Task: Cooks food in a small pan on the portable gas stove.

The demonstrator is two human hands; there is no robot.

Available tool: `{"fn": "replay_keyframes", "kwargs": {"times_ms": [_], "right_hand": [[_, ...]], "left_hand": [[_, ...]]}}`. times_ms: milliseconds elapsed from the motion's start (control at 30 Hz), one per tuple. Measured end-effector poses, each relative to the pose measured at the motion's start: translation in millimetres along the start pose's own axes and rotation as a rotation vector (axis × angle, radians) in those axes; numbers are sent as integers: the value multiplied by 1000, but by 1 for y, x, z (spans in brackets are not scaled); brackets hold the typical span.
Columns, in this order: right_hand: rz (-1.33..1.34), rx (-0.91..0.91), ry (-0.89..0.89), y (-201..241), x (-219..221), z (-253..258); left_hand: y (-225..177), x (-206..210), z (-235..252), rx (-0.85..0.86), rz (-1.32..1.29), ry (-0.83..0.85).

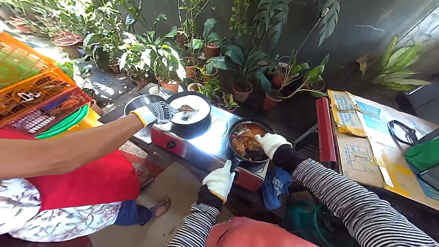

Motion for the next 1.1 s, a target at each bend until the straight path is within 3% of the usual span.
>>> {"fn": "replay_keyframes", "kwargs": {"times_ms": [167, 467, 667, 867, 967, 1100], "right_hand": [[16, -28, 114, -7, 22, -54], [-90, -2, 209, -33, 1, -116], [26, 50, 151, -3, 22, -88], [95, 108, 8, -22, 1, -30], [77, 71, -163, -34, -1, -3], [50, 52, -70, -19, -9, 14]], "left_hand": [[0, 0, 0, 8, 8, -4], [1, -1, -1, 39, -11, 3], [2, -1, 0, 34, -4, 2], [1, 0, 2, 24, 2, -1], [1, 1, 0, 25, 1, -2], [1, 0, 1, 23, 10, 2]]}}
Point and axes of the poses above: each hand's wrist, its own z-axis towards the middle knuckle, its own x-axis out of the palm, y = z × x, the point moved 4 cm from there along z, towards the middle knuckle, and after that the axes turned 14 degrees about -x, right-handed, at the moved point
